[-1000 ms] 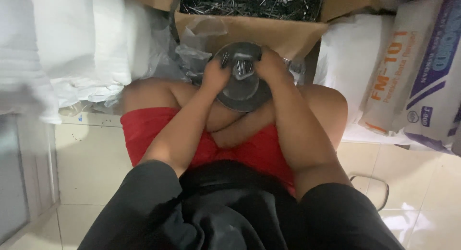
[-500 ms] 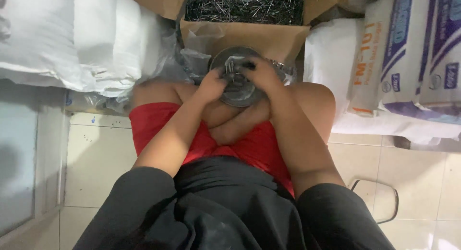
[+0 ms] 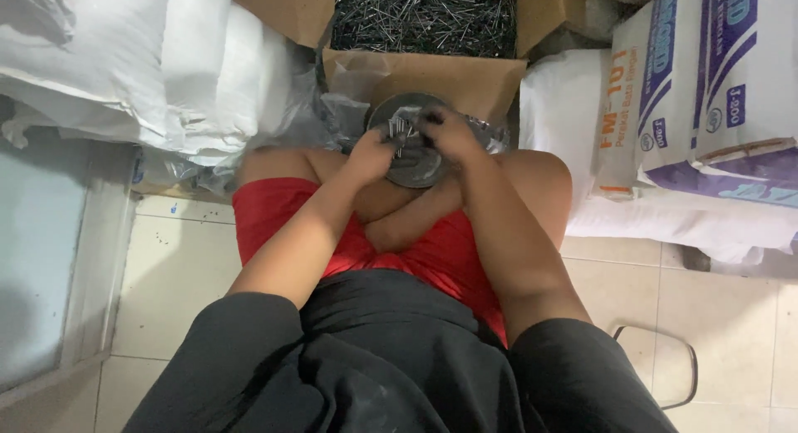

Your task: Organizing collated nails by transferring them from a cardboard box into a grey container while sitting on the floor.

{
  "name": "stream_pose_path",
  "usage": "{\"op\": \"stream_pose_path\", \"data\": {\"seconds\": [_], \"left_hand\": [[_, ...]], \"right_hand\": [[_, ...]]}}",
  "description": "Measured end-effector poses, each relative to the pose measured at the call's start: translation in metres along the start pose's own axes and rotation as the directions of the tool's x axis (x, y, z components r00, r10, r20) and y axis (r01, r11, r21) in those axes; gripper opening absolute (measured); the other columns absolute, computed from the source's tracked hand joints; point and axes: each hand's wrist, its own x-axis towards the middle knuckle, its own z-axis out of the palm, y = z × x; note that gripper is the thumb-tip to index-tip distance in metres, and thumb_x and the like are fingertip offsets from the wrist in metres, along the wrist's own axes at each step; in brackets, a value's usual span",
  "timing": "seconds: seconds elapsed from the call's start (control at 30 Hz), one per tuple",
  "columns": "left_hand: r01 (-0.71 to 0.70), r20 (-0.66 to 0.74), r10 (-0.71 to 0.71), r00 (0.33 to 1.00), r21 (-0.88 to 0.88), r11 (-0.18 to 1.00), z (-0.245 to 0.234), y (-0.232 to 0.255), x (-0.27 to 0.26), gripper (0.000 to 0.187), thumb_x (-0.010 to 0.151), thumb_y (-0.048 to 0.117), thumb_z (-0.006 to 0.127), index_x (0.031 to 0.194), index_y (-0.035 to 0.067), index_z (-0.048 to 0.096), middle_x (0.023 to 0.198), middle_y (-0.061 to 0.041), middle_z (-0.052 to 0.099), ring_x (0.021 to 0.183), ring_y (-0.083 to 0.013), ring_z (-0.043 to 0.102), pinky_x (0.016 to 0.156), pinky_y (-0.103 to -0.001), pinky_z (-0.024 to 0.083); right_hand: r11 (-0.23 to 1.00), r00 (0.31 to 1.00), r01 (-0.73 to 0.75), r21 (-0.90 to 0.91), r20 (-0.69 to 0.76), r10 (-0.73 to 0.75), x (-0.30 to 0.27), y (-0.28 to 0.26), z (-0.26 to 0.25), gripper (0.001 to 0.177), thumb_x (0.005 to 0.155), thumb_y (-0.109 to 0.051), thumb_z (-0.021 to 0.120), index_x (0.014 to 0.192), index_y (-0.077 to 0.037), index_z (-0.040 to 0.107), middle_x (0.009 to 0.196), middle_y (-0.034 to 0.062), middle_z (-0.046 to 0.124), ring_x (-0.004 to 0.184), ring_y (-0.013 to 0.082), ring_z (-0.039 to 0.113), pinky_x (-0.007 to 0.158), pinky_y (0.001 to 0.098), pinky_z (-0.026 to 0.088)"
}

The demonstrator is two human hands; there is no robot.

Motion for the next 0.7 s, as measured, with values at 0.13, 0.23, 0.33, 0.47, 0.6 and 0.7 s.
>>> {"op": "stream_pose_path", "data": {"seconds": [0.13,0.23,0.33,0.47,0.6,0.7], "left_hand": [[-0.036,-0.380,0.170,0.909,0.335,0.942,0.007,-0.012,0.004,0.041,0.095,0.030,0.062,0.120,-0.003,0.068,0.073,-0.007,0.064,0.064,-0.0175,0.064,0.052,-0.031,0.048],[-0.061,-0.397,0.198,0.896,0.332,0.941,0.013,0.002,-0.009,0.036,0.095,0.033,0.068,0.106,-0.001,0.072,0.075,-0.009,0.064,0.069,-0.0192,0.065,0.058,-0.033,0.052],[-0.047,-0.403,0.180,0.898,0.318,0.947,0.019,0.010,-0.011,0.033,0.094,0.032,0.070,0.100,0.000,0.072,0.075,-0.007,0.064,0.069,-0.0180,0.065,0.059,-0.031,0.052],[0.036,-0.431,0.100,0.897,0.295,0.955,0.032,0.021,-0.018,0.024,0.091,0.017,0.064,0.098,-0.006,0.072,0.075,-0.007,0.064,0.067,-0.0190,0.065,0.058,-0.031,0.051],[-0.033,-0.404,0.161,0.900,0.305,0.952,0.038,0.020,-0.018,0.025,0.094,0.024,0.065,0.088,0.000,0.072,0.066,-0.007,0.059,0.060,-0.0180,0.060,0.057,-0.032,0.050],[-0.055,-0.377,0.175,0.909,0.308,0.950,0.031,0.011,-0.011,0.033,0.096,0.030,0.066,0.091,-0.002,0.072,0.068,-0.006,0.060,0.062,-0.0183,0.060,0.056,-0.033,0.051]], "right_hand": [[0.946,0.989,0.058,0.320,-0.149,-0.010,-0.001,-0.007,-0.007,0.048,0.100,-0.026,0.057,0.138,0.001,0.060,0.133,0.0243,0.064,0.128,0.0398,0.058,0.112,0.0536,0.048],[0.959,0.967,0.149,0.241,-0.237,-0.090,-0.009,-0.004,-0.010,0.044,0.099,-0.019,0.051,0.133,0.009,0.058,0.126,0.0334,0.061,0.124,0.0443,0.057,0.112,0.0565,0.044],[0.982,0.977,0.102,0.156,-0.203,-0.070,-0.013,-0.008,-0.005,0.049,0.098,-0.028,0.056,0.133,0.006,0.060,0.126,0.0305,0.063,0.125,0.0417,0.058,0.111,0.0533,0.044],[0.998,0.996,0.063,-0.014,-0.069,-0.064,-0.003,-0.003,0.001,0.053,0.092,-0.042,0.073,0.132,-0.007,0.068,0.129,0.0193,0.069,0.124,0.0360,0.063,0.108,0.0493,0.051],[0.998,0.998,0.056,-0.024,-0.039,-0.057,-0.002,-0.002,-0.001,0.049,0.091,-0.042,0.076,0.126,-0.007,0.071,0.124,0.0190,0.071,0.122,0.0357,0.065,0.105,0.0508,0.052],[0.998,0.998,0.050,0.029,-0.037,-0.049,0.008,0.001,-0.004,0.042,0.092,-0.041,0.076,0.121,-0.011,0.074,0.119,0.0134,0.074,0.118,0.0305,0.067,0.102,0.0477,0.054]]}}
